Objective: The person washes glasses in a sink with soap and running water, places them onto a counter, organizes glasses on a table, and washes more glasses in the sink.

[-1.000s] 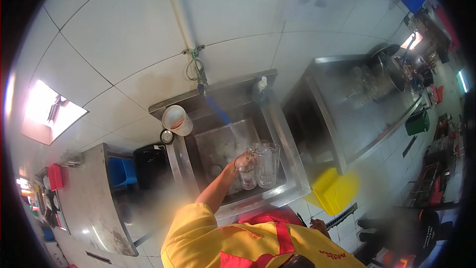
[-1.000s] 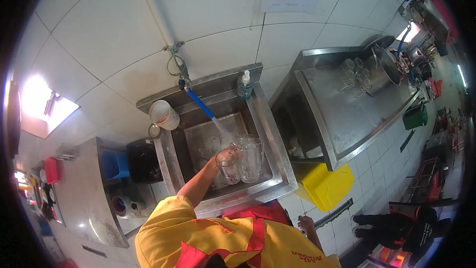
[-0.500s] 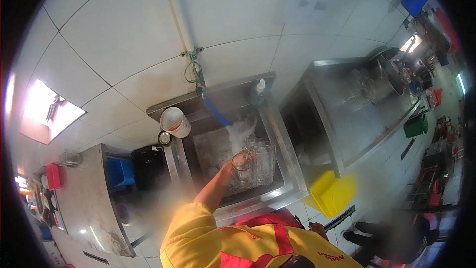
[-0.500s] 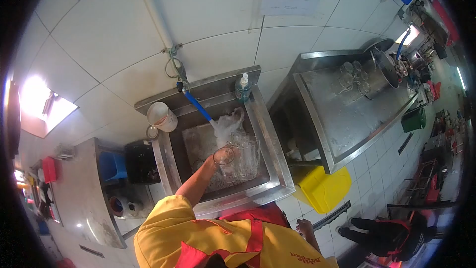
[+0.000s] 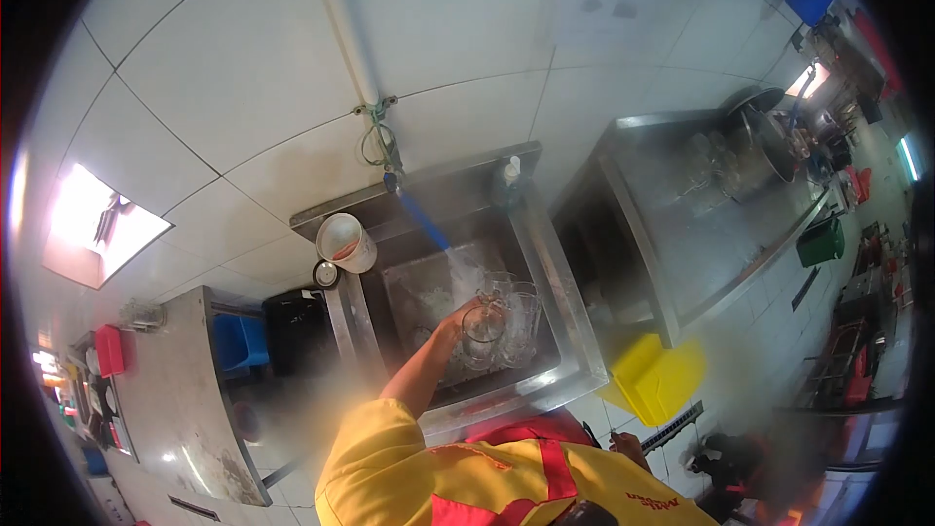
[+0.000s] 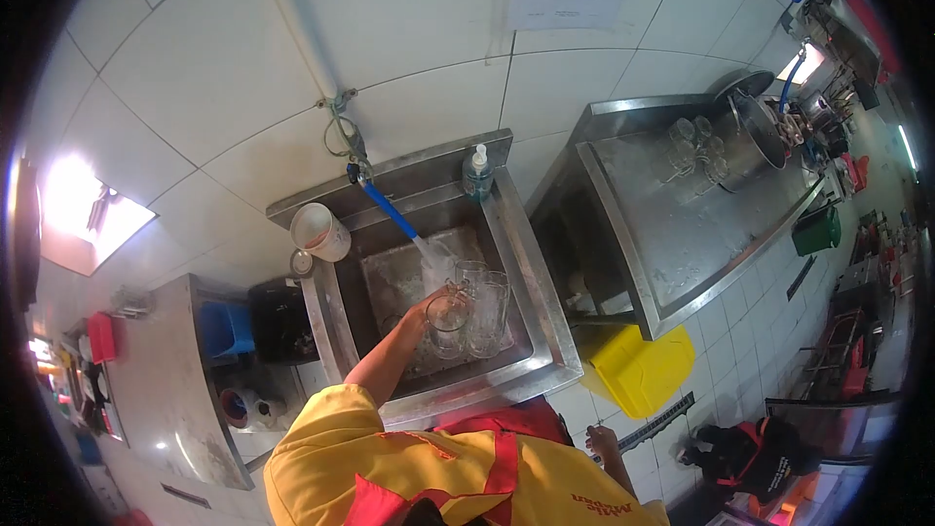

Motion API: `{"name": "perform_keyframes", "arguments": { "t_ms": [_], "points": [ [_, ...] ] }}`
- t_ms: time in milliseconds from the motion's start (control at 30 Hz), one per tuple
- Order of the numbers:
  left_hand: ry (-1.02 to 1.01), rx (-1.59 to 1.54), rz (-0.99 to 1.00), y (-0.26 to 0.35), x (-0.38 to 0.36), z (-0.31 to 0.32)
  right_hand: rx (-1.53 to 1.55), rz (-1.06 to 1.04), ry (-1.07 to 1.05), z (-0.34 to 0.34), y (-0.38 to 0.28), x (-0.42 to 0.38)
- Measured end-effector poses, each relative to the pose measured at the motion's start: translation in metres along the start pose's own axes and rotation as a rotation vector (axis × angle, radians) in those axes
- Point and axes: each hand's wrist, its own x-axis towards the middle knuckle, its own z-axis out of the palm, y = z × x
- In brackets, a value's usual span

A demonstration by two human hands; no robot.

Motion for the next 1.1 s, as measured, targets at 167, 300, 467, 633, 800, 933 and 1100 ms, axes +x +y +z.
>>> {"name": "perform_keyframes", "arguments": {
  "t_ms": [167,300,467,633,800,933,1100],
  "points": [
    [0.403,0.556,0.3,-0.011,-0.005,-0.004,0.037,0.017,-0.024,-0.001,0.008,0.006],
    [0.739,0.864,0.316,-0.03,-0.006,0.043,0.031,-0.003,-0.048,-0.003,0.007,0.007],
    [0.941,0.929,0.452,-0.044,-0.007,0.038,0.042,-0.051,-0.036,0.001,-0.003,0.001],
    [1.074,1.103,0.379,-0.043,-0.017,0.034,-0.054,-0.012,0.008,0.005,-0.018,-0.011],
    [1.053,1.179,0.398,-0.048,-0.02,0.047,-0.033,-0.016,-0.011,0.008,-0.013,-0.007],
    [1.028,1.406,0.169,-0.051,-0.022,0.052,-0.126,-0.036,-0.018,0.008,-0.022,-0.009],
    [1.011,1.39,0.305,-0.063,-0.023,0.033,-0.122,-0.077,-0.015,0.008,-0.031,-0.012]
  ]
}}
